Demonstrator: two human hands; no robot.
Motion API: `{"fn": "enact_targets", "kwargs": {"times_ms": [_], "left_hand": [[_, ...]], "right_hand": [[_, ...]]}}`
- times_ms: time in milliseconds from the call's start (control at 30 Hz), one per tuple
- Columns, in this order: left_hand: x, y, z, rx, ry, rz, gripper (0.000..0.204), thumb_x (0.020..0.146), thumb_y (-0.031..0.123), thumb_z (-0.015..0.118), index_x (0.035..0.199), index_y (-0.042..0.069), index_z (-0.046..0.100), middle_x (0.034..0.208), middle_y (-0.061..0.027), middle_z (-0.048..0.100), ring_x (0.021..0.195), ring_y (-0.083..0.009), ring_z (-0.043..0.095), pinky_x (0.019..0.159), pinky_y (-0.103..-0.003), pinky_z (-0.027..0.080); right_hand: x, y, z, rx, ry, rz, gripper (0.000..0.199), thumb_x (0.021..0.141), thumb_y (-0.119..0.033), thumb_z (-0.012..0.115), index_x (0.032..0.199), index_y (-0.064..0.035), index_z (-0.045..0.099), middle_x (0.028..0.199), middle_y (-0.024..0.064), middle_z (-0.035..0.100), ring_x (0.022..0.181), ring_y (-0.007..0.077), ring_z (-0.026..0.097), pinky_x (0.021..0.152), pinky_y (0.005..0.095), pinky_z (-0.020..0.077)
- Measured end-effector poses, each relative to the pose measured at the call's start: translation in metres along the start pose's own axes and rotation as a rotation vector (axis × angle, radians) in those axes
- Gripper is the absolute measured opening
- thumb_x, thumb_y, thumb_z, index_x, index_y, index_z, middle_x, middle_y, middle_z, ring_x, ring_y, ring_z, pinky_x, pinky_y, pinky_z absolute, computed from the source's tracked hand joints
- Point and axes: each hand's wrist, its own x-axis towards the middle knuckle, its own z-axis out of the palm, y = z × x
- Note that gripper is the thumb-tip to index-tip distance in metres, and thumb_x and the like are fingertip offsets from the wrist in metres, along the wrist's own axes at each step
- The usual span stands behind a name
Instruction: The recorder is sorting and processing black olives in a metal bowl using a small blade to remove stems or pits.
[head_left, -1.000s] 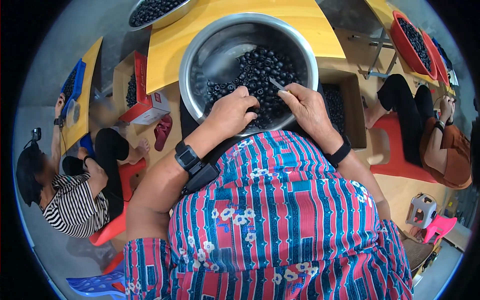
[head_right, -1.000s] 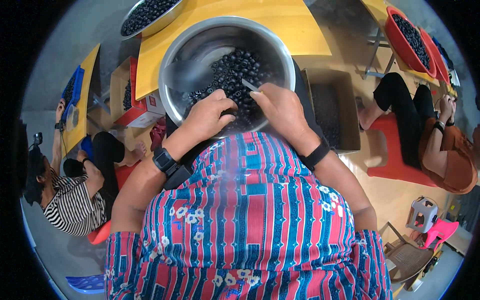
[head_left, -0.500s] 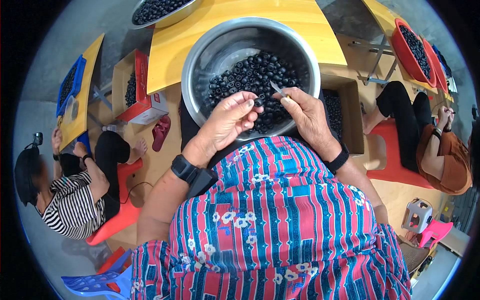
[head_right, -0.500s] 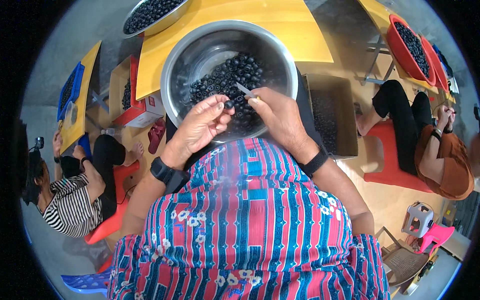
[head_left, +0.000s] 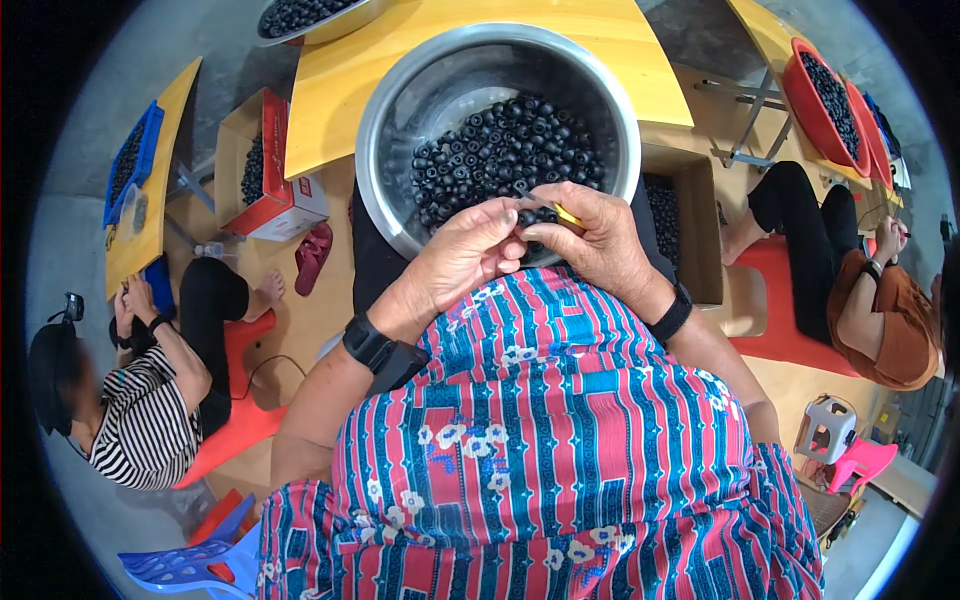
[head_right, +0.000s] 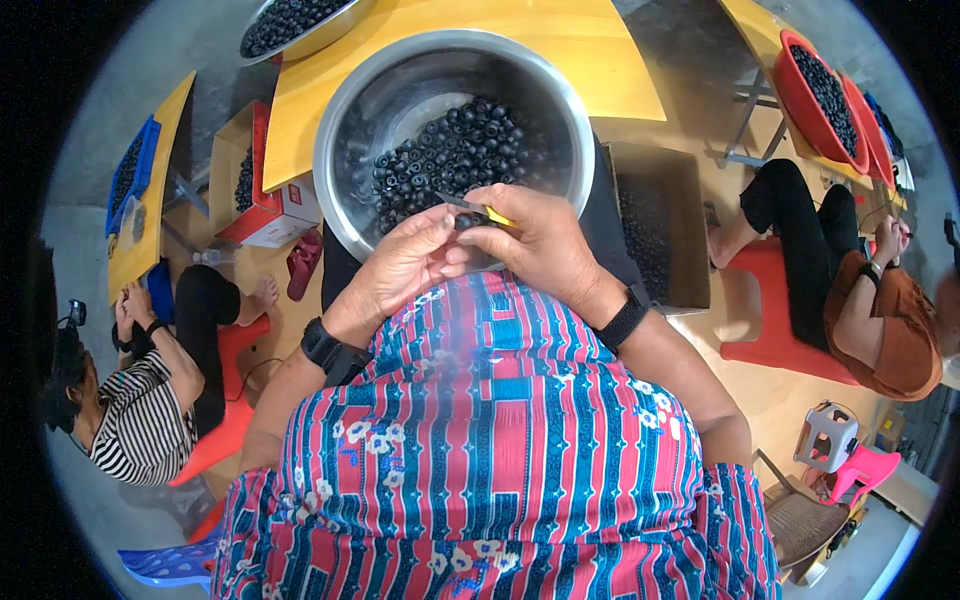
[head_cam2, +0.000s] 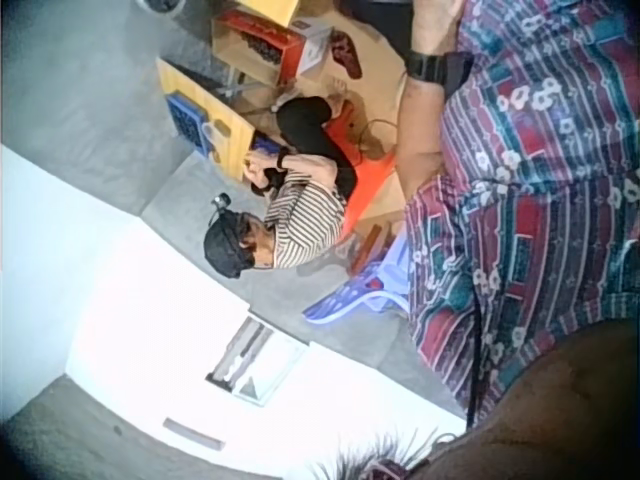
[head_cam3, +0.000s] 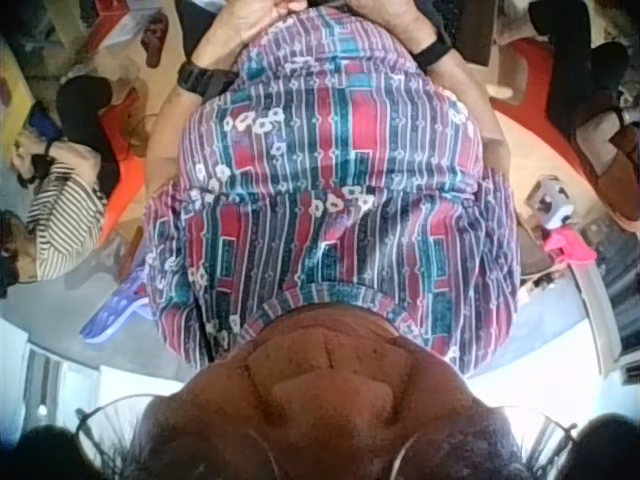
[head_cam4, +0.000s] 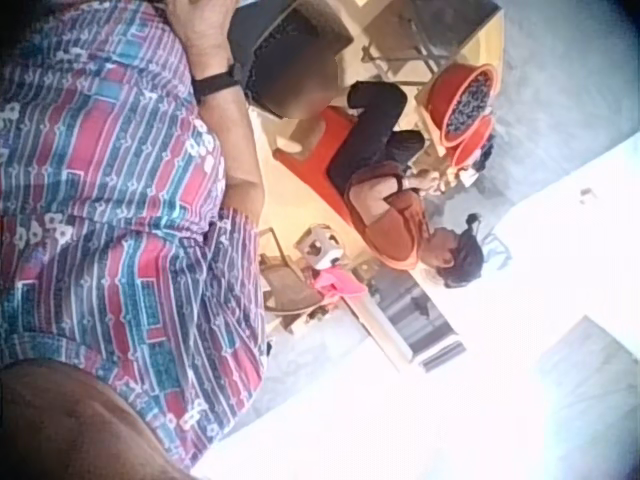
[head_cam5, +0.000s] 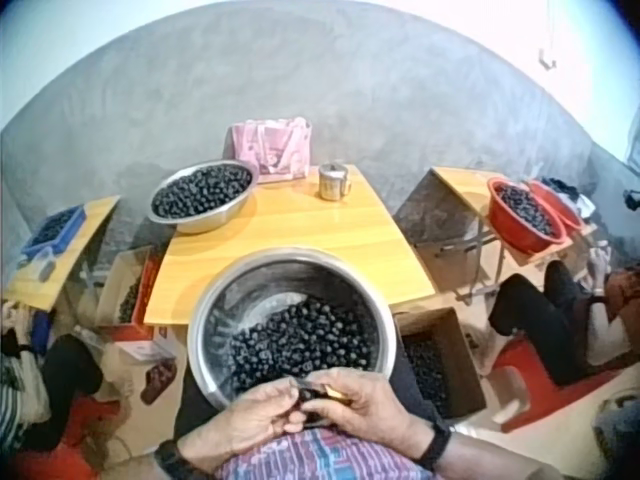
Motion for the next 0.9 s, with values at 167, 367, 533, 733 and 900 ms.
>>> {"fn": "enact_targets", "kwargs": {"times_ms": [167, 367, 533, 733, 900], "left_hand": [[-0.001, -0.002, 0.001, 0.072, 0.025, -0.016, 0.03, 0.101, 0.028, 0.054, 0.121, 0.005, 0.056, 0.094, 0.0018, 0.055, 0.075, -0.0067, 0.045, 0.067, -0.022, 0.039], [-0.001, -0.002, -0.001, 0.029, 0.008, 0.019, 0.028, 0.102, 0.028, 0.053, 0.118, 0.005, 0.055, 0.092, 0.0001, 0.053, 0.075, -0.0076, 0.045, 0.068, -0.023, 0.041], [-0.001, -0.004, -0.001, 0.003, -0.018, 0.101, 0.026, 0.104, 0.029, 0.047, 0.115, 0.006, 0.052, 0.091, -0.0012, 0.05, 0.076, -0.009, 0.045, 0.069, -0.023, 0.041], [-0.003, -0.001, 0.004, 0.063, -0.026, 0.112, 0.022, 0.104, 0.027, 0.042, 0.113, 0.007, 0.048, 0.09, -0.0007, 0.048, 0.075, -0.01, 0.042, 0.068, -0.025, 0.037], [-0.003, -0.002, 0.005, 0.107, -0.011, 0.108, 0.023, 0.103, 0.029, 0.044, 0.11, 0.008, 0.047, 0.09, -0.0006, 0.047, 0.075, -0.0094, 0.041, 0.068, -0.025, 0.036]], "right_hand": [[0.001, -0.002, 0.0, -0.009, -0.034, 0.017, 0.026, 0.083, -0.01, 0.073, 0.107, -0.0028, 0.066, 0.092, 0.0122, 0.068, 0.086, 0.0243, 0.068, 0.075, 0.031, 0.0517], [0.002, -0.004, -0.004, -0.152, 0.003, 0.009, 0.023, 0.087, -0.017, 0.069, 0.105, -0.0042, 0.065, 0.089, 0.0144, 0.066, 0.083, 0.0303, 0.067, 0.072, 0.0344, 0.0515], [0.002, -0.004, -0.008, -0.311, -0.052, -0.047, 0.026, 0.091, -0.032, 0.063, 0.092, -0.0057, 0.061, 0.081, 0.0144, 0.06, 0.077, 0.0357, 0.062, 0.066, 0.041, 0.049], [0.002, -0.008, -0.005, -0.407, -0.1, -0.08, 0.026, 0.09, -0.032, 0.064, 0.088, -0.0062, 0.059, 0.079, 0.0127, 0.057, 0.075, 0.0341, 0.061, 0.063, 0.0433, 0.0475], [0.003, -0.011, -0.006, -0.448, -0.119, -0.108, 0.026, 0.089, -0.032, 0.066, 0.089, -0.0062, 0.059, 0.081, 0.0113, 0.057, 0.074, 0.0332, 0.061, 0.063, 0.0433, 0.048]]}}
